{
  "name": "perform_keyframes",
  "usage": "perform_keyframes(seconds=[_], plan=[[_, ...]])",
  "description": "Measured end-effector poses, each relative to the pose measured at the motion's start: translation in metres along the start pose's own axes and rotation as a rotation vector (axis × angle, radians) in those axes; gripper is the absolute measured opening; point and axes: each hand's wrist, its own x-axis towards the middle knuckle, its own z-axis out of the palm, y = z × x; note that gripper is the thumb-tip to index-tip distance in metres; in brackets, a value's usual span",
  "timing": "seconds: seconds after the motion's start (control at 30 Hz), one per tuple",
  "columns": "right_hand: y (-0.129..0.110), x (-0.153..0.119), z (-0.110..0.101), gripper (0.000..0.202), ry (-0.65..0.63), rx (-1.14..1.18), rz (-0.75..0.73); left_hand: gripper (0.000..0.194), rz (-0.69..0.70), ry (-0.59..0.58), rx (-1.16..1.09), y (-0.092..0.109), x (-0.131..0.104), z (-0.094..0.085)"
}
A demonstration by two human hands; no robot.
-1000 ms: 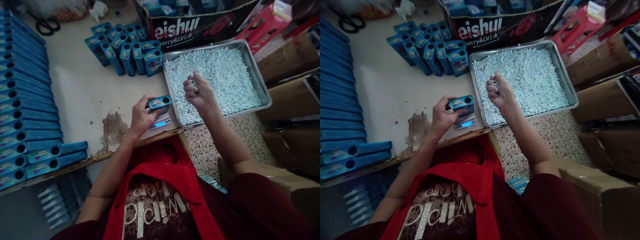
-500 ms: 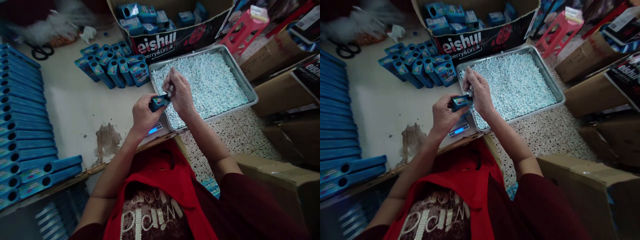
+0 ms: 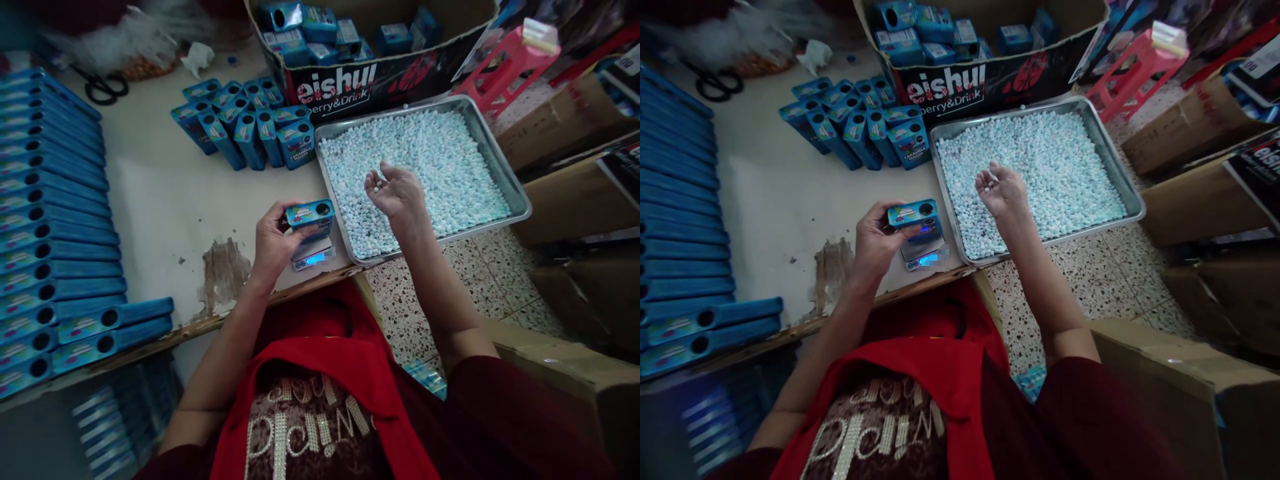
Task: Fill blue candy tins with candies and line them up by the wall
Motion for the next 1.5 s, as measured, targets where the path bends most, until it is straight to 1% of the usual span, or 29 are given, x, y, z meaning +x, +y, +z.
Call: perform_keyframes(seconds=[0.07, 0.13, 0.17, 0.23, 0.3, 0.37, 0.4, 0.43, 0.5, 0.53, 0.57, 0.63, 0.67, 0.7, 0.77, 0.8, 0.87, 0.93, 1.0, 1.07, 1.17, 1.27, 1.37, 1.43, 1.5], plan=[[0.001, -0.017, 0.003, 0.027, -0.032, 0.021, 0.079, 0.049, -0.008, 0.006, -0.022, -0.008, -0.013, -0.012], [-0.004, -0.036, 0.014, 0.03, -0.149, 0.009, 0.142, 0.052, -0.009, 0.01, -0.044, -0.014, -0.024, -0.018], [-0.008, -0.044, 0.019, 0.027, -0.216, -0.017, 0.153, 0.054, -0.011, 0.005, -0.052, -0.017, -0.028, -0.019], [-0.018, -0.053, 0.029, 0.019, -0.336, -0.111, 0.139, 0.059, -0.01, -0.009, -0.047, -0.019, -0.034, -0.02], [-0.029, -0.051, 0.033, 0.017, -0.418, -0.256, 0.1, 0.069, 0.006, -0.009, 0.002, -0.019, -0.038, -0.022], [-0.039, -0.042, 0.029, 0.017, -0.453, -0.483, 0.044, 0.082, 0.031, 0.018, 0.071, -0.017, -0.041, -0.032], [-0.043, -0.037, 0.025, 0.017, -0.452, -0.639, 0.002, 0.085, 0.039, 0.039, 0.105, -0.017, -0.044, -0.039], [-0.046, -0.033, 0.019, 0.017, -0.441, -0.816, -0.05, 0.084, 0.04, 0.061, 0.134, -0.017, -0.048, -0.049], [-0.049, -0.029, 0.007, 0.005, -0.429, -1.193, -0.172, 0.071, 0.018, 0.107, 0.178, -0.017, -0.059, -0.07], [-0.047, -0.029, 0.001, 0.01, -0.444, -1.366, -0.231, 0.063, 0.0, 0.134, 0.193, -0.018, -0.066, -0.08], [-0.044, -0.031, -0.004, 0.026, -0.476, -1.515, -0.28, 0.055, -0.021, 0.163, 0.203, -0.019, -0.073, -0.09], [-0.035, -0.039, -0.01, 0.058, -0.541, -1.734, -0.336, 0.045, -0.055, 0.225, 0.217, -0.02, -0.087, -0.104], [-0.029, -0.043, -0.013, 0.064, -0.549, -1.81, -0.336, 0.043, -0.067, 0.251, 0.223, -0.02, -0.093, -0.109], [-0.024, -0.047, -0.015, 0.063, -0.529, -1.86, -0.321, 0.041, -0.077, 0.27, 0.228, -0.021, -0.097, -0.112], [-0.018, -0.05, -0.019, 0.046, -0.441, -1.862, -0.288, 0.041, -0.091, 0.284, 0.229, -0.021, -0.103, -0.115], [-0.018, -0.049, -0.022, 0.036, -0.39, -1.812, -0.277, 0.04, -0.095, 0.28, 0.222, -0.021, -0.104, -0.115], [-0.024, -0.045, -0.028, 0.019, -0.313, -1.633, -0.269, 0.039, -0.093, 0.262, 0.204, -0.019, -0.103, -0.114], [-0.033, -0.04, -0.035, 0.007, -0.25, -1.437, -0.263, 0.038, -0.08, 0.238, 0.201, -0.015, -0.098, -0.112], [-0.039, -0.036, -0.039, 0.005, -0.2, -1.286, -0.216, 0.037, -0.057, 0.214, 0.217, -0.011, -0.091, -0.108], [-0.041, -0.034, -0.039, 0.008, -0.188, -1.177, -0.121, 0.038, -0.032, 0.187, 0.237, -0.005, -0.084, -0.103], [-0.038, -0.036, -0.032, 0.017, -0.233, -1.011, -0.018, 0.039, -0.023, 0.145, 0.263, 0.001, -0.076, -0.095], [-0.042, -0.045, -0.017, 0.028, -0.302, -0.873, -0.009, 0.035, -0.029, 0.124, 0.282, 0.005, -0.072, -0.088], [-0.058, -0.06, 0.009, 0.036, -0.421, -0.837, -0.013, 0.035, -0.051, 0.107, 0.273, 0.006, -0.07, -0.085], [-0.069, -0.071, 0.03, 0.034, -0.513, -0.863, -0.041, 0.038, -0.073, 0.096, 0.25, 0.006, -0.07, -0.084], [-0.077, -0.079, 0.051, 0.026, -0.594, -0.931, -0.118, 0.04, -0.083, 0.078, 0.225, 0.006, -0.07, -0.084]])
